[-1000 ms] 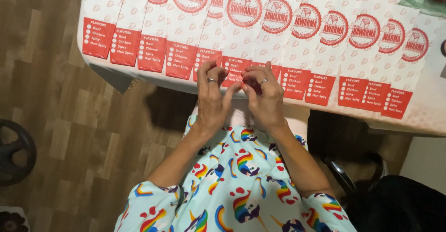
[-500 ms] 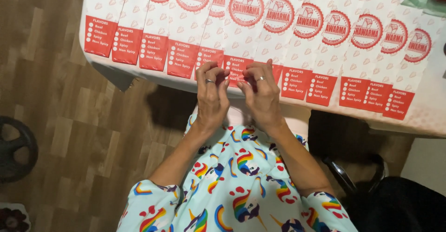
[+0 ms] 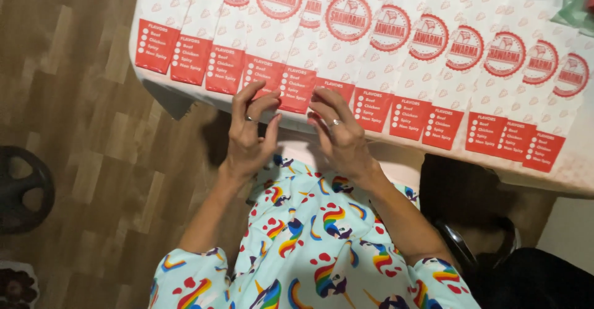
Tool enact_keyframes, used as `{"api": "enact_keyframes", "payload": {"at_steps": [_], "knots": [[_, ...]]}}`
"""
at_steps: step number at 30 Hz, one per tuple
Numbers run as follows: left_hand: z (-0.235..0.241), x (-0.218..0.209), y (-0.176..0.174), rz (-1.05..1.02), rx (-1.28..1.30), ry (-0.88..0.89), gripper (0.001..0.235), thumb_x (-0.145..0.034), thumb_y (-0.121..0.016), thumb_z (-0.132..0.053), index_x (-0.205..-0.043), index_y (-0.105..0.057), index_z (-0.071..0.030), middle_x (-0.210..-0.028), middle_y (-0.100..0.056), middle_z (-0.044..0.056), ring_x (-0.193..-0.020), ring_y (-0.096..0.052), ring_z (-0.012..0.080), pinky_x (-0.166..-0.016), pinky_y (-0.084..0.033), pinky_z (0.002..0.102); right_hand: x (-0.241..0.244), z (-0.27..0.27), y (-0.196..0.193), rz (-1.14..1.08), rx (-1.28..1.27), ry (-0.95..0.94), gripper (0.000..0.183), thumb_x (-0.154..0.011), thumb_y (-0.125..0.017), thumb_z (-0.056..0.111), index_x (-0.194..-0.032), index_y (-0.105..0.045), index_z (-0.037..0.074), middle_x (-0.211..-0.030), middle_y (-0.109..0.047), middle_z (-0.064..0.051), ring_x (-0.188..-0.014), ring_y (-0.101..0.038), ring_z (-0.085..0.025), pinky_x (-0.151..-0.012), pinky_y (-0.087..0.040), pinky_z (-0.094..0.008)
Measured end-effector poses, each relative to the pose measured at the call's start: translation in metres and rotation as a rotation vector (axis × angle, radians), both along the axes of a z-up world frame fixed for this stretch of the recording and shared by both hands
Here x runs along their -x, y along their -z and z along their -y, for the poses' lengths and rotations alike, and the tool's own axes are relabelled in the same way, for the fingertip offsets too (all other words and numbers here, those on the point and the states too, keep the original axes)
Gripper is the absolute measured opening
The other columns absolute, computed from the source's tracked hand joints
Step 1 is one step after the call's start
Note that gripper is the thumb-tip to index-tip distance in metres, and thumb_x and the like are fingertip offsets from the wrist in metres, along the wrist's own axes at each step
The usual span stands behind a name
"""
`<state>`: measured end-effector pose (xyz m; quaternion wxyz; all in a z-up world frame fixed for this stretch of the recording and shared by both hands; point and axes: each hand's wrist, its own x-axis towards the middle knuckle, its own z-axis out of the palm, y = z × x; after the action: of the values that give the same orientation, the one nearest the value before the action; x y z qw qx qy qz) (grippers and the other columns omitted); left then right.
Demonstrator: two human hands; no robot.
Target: Applying glue to paper food wraps and pressing them to assemble the packaging.
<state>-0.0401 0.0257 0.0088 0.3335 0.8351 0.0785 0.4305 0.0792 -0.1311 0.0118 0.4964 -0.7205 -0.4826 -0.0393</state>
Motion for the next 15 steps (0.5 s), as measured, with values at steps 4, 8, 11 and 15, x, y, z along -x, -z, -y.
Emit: {"api": "enact_keyframes", "payload": {"at_steps": [4, 8, 11, 15], "knots": [[-0.019, 0.001, -0.011, -0.055, -0.116, 0.17, 0.025, -0.092, -0.073, 0.005, -0.116, -0.064, 0.007, -0.126, -0.066, 0.021, -0.133, -0.056, 0.0421, -0.104, -0.054, 0.043, 0.001, -0.015, 0.003, 0.081, 0.033, -0.08, 0.024, -0.096, -0.072, 0.008, -0.117, -0.068, -0.003, -0.13, -0.064, -0.019, -0.12, -0.066, -0.038, -0.116, -0.042, -0.051], [-0.024, -0.006, -0.007, -0.069, -0.093, 0.242, 0.017, -0.096, -0.069, 0.001, -0.113, -0.065, 0.002, -0.135, -0.061, 0.021, -0.125, -0.065, 0.0361, -0.101, -0.06, 0.039, 0.002, -0.013, 0.005, 0.129, 0.077, -0.052, 0.018, -0.097, -0.07, 0.005, -0.114, -0.069, -0.002, -0.126, -0.067, -0.017, -0.119, -0.067, -0.035, -0.118, -0.04, -0.048], [-0.026, -0.002, -0.004, -0.087, -0.091, 0.253, 0.007, -0.098, -0.068, -0.001, -0.104, -0.068, 0.001, -0.138, -0.058, 0.019, -0.117, -0.071, 0.0292, -0.099, -0.061, 0.035, 0.001, -0.009, 0.01, 0.11, 0.074, -0.036, 0.014, -0.095, -0.073, 0.005, -0.108, -0.071, 0.0, -0.124, -0.07, -0.014, -0.118, -0.069, -0.031, -0.119, -0.04, -0.046], [-0.03, -0.002, 0.003, -0.079, -0.034, 0.297, 0.003, -0.097, -0.069, 0.001, -0.1, -0.07, 0.001, -0.143, -0.053, 0.022, -0.115, -0.071, 0.0323, -0.1, -0.061, 0.039, 0.001, -0.01, 0.011, 0.14, 0.06, -0.049, 0.007, -0.095, -0.073, 0.003, -0.101, -0.072, -0.002, -0.124, -0.071, -0.016, -0.117, -0.07, -0.032, -0.119, -0.041, -0.048]]}}
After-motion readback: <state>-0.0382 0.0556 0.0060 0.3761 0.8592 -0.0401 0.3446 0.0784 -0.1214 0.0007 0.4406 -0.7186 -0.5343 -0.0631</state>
